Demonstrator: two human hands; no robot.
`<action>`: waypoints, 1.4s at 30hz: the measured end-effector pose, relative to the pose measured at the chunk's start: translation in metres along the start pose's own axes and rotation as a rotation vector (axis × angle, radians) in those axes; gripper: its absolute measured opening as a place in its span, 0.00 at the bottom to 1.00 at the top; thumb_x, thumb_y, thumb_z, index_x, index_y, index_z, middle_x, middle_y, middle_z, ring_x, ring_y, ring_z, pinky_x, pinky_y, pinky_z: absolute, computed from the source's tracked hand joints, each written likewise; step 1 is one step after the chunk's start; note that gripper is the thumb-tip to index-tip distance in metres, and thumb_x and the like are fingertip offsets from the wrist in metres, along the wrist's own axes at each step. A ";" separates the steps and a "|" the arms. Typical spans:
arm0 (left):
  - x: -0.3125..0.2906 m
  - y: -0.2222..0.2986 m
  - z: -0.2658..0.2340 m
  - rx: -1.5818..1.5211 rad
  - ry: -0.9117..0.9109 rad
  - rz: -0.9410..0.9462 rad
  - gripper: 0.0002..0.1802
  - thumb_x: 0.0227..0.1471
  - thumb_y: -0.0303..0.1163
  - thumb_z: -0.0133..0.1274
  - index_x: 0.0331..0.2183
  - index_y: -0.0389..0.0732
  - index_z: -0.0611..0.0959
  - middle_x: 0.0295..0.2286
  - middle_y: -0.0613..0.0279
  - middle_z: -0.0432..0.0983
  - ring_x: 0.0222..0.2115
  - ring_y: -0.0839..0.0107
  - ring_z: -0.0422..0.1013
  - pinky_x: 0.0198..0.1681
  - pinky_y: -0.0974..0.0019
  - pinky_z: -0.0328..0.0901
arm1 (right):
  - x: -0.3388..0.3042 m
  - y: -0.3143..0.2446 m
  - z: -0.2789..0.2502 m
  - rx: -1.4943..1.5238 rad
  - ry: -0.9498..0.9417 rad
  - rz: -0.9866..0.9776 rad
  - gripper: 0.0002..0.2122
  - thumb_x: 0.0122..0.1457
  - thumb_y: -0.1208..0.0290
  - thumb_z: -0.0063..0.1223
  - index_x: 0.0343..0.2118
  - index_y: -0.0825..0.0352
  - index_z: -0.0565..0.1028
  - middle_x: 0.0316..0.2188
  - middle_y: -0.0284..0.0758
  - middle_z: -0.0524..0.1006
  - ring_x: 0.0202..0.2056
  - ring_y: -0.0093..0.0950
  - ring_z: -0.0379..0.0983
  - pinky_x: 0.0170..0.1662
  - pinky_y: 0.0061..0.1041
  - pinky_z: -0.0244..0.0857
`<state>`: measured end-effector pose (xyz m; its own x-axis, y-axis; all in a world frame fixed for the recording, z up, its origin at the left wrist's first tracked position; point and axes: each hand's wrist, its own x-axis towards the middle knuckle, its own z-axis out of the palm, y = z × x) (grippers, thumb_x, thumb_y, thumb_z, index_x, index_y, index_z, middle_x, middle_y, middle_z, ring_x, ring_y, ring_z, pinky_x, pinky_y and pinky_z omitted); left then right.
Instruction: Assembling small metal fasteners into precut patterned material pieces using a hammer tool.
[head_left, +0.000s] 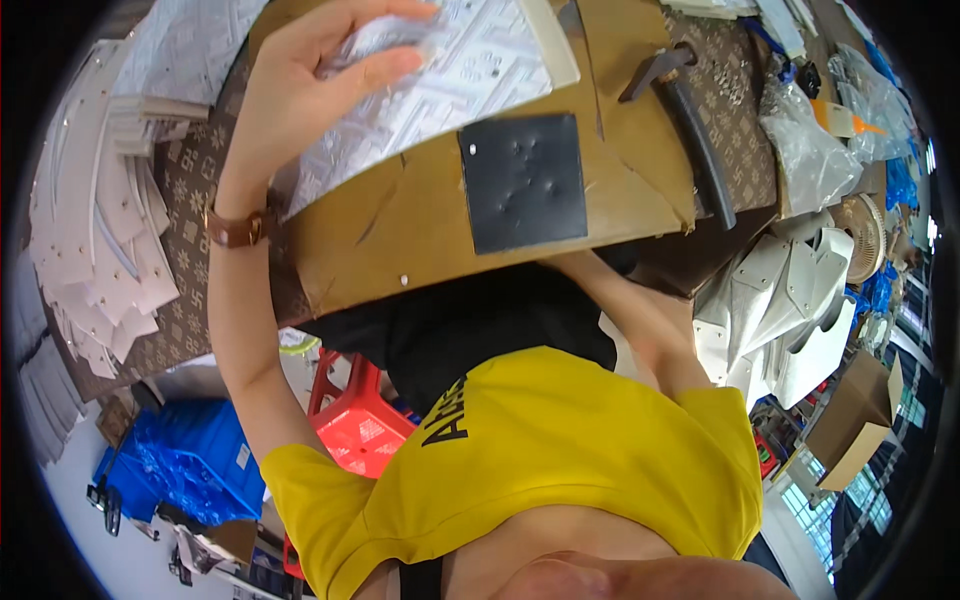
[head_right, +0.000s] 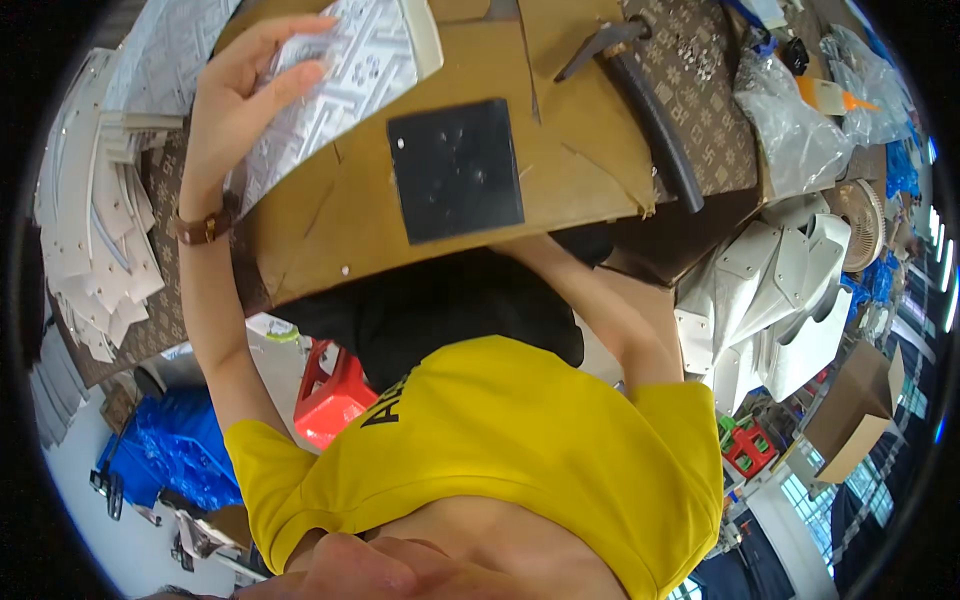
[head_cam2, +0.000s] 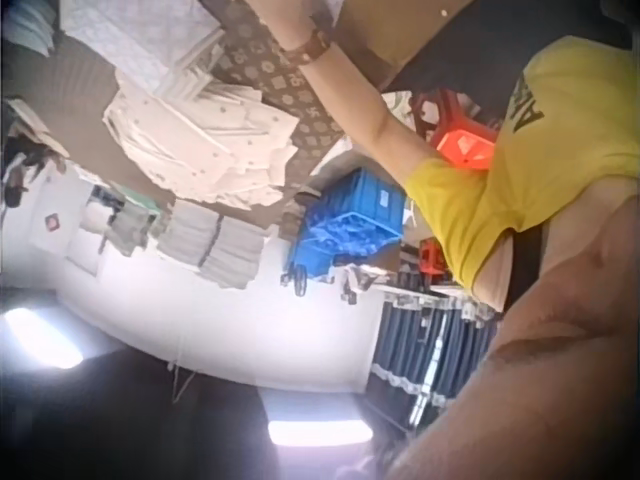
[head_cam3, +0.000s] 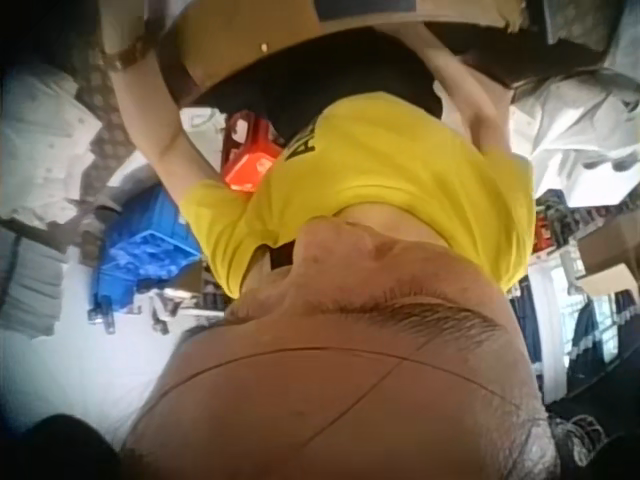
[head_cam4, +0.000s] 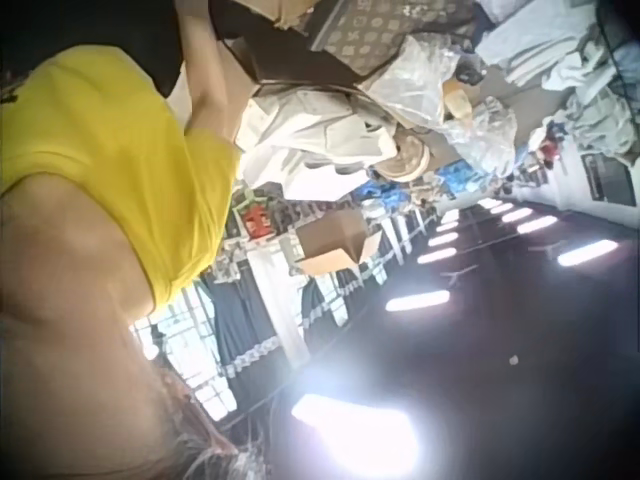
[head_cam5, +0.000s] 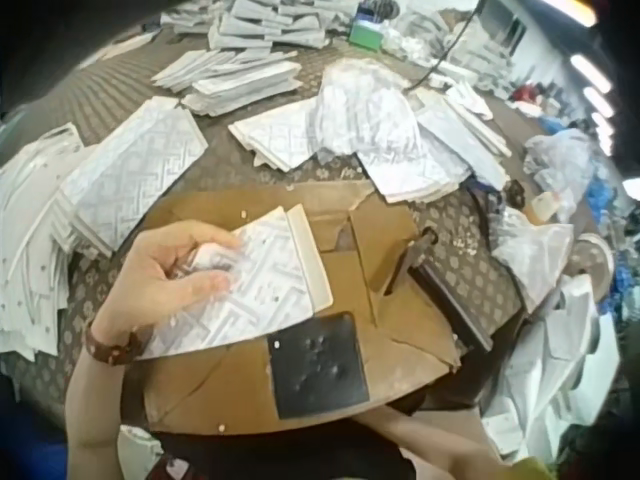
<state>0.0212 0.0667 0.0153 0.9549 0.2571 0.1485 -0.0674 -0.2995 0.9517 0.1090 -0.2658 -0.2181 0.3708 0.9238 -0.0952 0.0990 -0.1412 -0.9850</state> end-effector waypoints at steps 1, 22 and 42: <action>-0.009 0.001 -0.002 0.020 -0.005 -0.020 0.17 0.57 0.25 0.64 0.49 0.36 0.85 0.45 0.63 0.83 0.46 0.78 0.74 0.52 0.72 0.67 | 0.018 -0.036 0.006 -0.396 -0.010 -0.082 0.26 0.71 0.63 0.51 0.68 0.65 0.62 0.65 0.42 0.66 0.66 0.35 0.62 0.69 0.37 0.57; -0.001 -0.035 0.003 0.064 -0.081 0.108 0.18 0.54 0.31 0.67 0.47 0.37 0.87 0.41 0.63 0.84 0.43 0.76 0.74 0.51 0.69 0.66 | 0.026 0.102 0.057 0.468 -0.136 0.095 0.29 0.76 0.56 0.41 0.74 0.63 0.51 0.72 0.41 0.57 0.69 0.36 0.59 0.70 0.41 0.59; 0.001 -0.044 0.002 0.180 -0.016 0.355 0.21 0.51 0.45 0.65 0.43 0.43 0.88 0.40 0.53 0.85 0.43 0.58 0.79 0.49 0.59 0.71 | 0.001 0.086 0.036 -1.034 -0.441 -0.217 0.13 0.61 0.59 0.60 0.45 0.58 0.81 0.46 0.38 0.81 0.50 0.39 0.76 0.58 0.41 0.67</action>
<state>0.0262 0.0780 -0.0265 0.8860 0.0944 0.4539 -0.3435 -0.5240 0.7794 0.0848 -0.2646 -0.3084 -0.0828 0.9800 -0.1810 0.9093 0.0000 -0.4161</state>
